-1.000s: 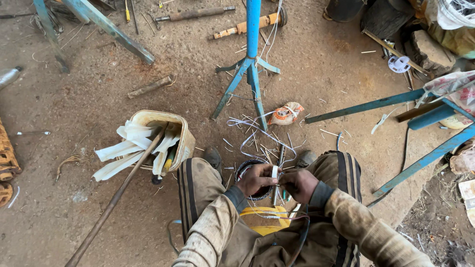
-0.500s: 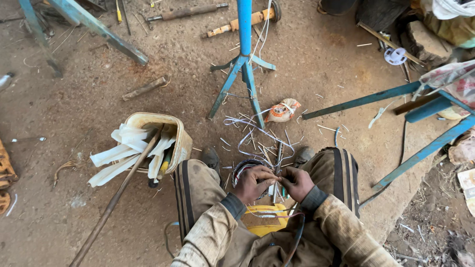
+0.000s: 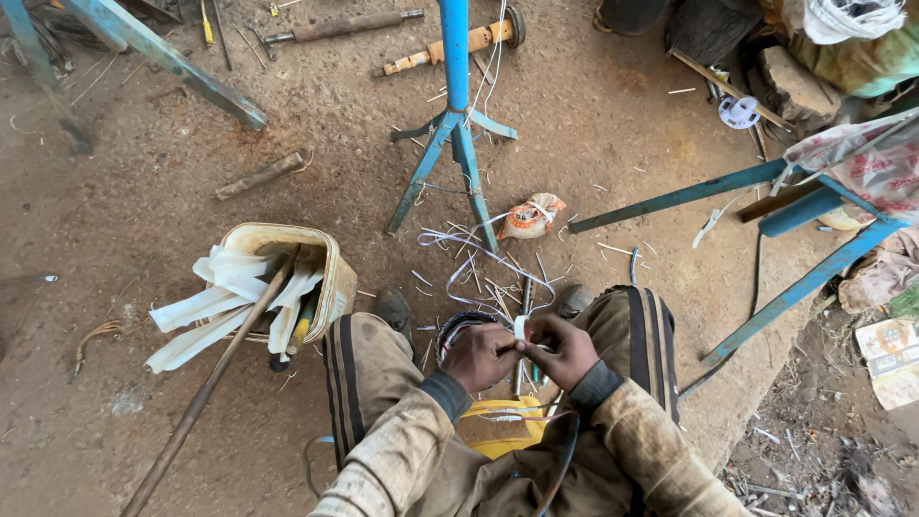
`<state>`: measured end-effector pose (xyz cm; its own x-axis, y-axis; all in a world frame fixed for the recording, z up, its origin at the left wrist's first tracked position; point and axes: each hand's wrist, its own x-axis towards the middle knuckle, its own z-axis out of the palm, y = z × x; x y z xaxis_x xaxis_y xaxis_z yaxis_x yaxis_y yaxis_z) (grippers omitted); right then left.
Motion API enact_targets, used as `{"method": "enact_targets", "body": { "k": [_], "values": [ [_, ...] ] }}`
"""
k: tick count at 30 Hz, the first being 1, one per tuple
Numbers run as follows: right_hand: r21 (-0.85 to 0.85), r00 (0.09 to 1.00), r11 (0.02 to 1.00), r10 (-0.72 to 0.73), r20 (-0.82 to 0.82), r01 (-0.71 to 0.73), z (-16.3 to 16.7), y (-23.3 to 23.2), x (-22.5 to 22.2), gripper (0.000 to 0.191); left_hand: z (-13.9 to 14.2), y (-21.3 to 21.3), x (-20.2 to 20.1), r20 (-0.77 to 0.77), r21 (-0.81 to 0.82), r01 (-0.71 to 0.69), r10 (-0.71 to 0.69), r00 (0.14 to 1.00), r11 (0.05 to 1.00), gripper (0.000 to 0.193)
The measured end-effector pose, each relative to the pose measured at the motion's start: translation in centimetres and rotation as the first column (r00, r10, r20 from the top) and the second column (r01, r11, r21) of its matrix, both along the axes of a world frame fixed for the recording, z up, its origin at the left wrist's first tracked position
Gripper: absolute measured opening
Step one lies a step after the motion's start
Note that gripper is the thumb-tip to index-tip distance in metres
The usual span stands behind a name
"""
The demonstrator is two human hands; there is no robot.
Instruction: The person sits on the ground and wraps tape around wire connections, holding a roll of tape and winding it by hand over the joined wires, with wire offcuts scattered on the ground around them.
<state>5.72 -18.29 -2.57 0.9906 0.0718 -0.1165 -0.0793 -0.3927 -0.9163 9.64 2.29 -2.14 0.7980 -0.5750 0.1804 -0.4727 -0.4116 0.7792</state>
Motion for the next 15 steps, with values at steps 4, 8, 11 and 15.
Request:
{"method": "enact_targets", "body": {
  "k": [4,8,11,15],
  "values": [
    [-0.016,0.988,0.995,0.101,0.118,-0.099,-0.7,-0.1,0.2,0.022,-0.2,0.1,0.5,-0.102,-0.052,0.077,-0.082,0.991,0.996,0.02],
    [0.141,0.991,0.99,-0.039,0.128,0.021,-1.2,0.0,-0.3,0.019,-3.6,0.1,1.7,-0.45,-0.129,0.103,-0.151,0.88,0.986,0.017],
    [0.234,0.99,0.97,0.038,0.137,-0.069,-0.4,-0.6,-1.0,0.024,-6.5,-0.5,3.1,-0.683,-0.414,0.019,-0.324,0.655,0.91,0.021],
    [-0.188,0.858,0.928,0.37,0.356,-0.322,1.1,-1.7,-1.6,0.023,-6.8,0.0,3.3,-0.689,-0.264,0.127,-0.279,0.669,0.956,0.036]
  ]
}}
